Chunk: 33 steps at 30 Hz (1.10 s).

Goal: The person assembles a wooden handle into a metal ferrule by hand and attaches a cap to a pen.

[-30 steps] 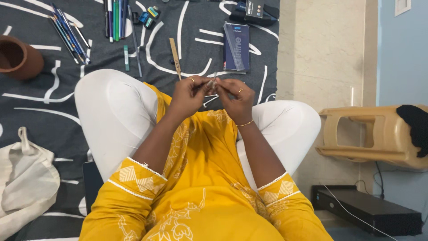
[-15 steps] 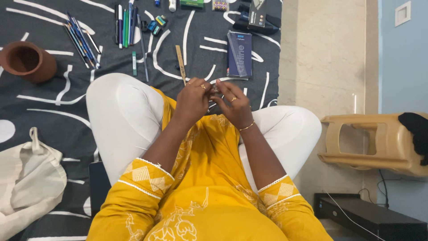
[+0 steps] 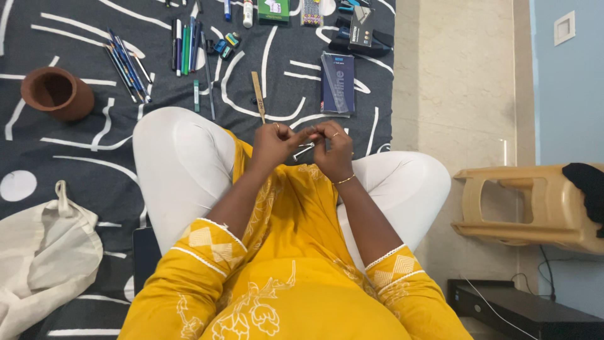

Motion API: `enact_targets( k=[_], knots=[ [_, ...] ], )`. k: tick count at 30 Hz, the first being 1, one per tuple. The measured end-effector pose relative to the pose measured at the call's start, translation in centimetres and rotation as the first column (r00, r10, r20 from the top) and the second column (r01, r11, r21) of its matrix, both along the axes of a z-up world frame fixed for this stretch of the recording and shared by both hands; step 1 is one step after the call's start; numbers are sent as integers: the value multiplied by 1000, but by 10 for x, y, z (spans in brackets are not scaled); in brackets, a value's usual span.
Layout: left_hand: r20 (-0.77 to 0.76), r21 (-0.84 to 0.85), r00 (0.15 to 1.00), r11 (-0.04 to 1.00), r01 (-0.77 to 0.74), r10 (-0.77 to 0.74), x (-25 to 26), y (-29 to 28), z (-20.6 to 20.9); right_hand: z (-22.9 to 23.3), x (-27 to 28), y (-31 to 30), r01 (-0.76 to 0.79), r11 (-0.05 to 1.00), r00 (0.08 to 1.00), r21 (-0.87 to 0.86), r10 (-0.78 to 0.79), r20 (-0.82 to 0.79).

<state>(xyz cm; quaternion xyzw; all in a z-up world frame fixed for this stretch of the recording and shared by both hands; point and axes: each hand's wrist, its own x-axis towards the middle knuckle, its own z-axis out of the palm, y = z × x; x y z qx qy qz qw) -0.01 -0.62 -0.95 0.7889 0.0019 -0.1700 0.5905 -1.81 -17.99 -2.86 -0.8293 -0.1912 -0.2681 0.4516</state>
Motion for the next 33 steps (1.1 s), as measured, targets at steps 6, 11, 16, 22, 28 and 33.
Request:
enact_targets(
  k=[6,11,16,22,28,33],
  knots=[
    [871,157,488,976,-150,-65,-19,-6,33,-25,26,-18,208,384,728,899,553,-405],
    [903,308,369,932,-192,-222,-9,-1,30,-29,23,-19,179,347,636,921,673,-377],
    [876,180,471,976,-120,-104,-11,1,26,-41,24,-21,124,383,542,916,747,-385],
    [824,-14,558,988,-153,98,-10,1,32,-23,18,-17,132,434,487,891,754,-440],
    [859,155,511,951,-269,5,-14,4,37,-11,19,-11,16,561,597,828,659,-458],
    [816,262,529,965,17,-231,2,28,31,11,14,-29,-79,858,471,508,481,-739]
  ],
)
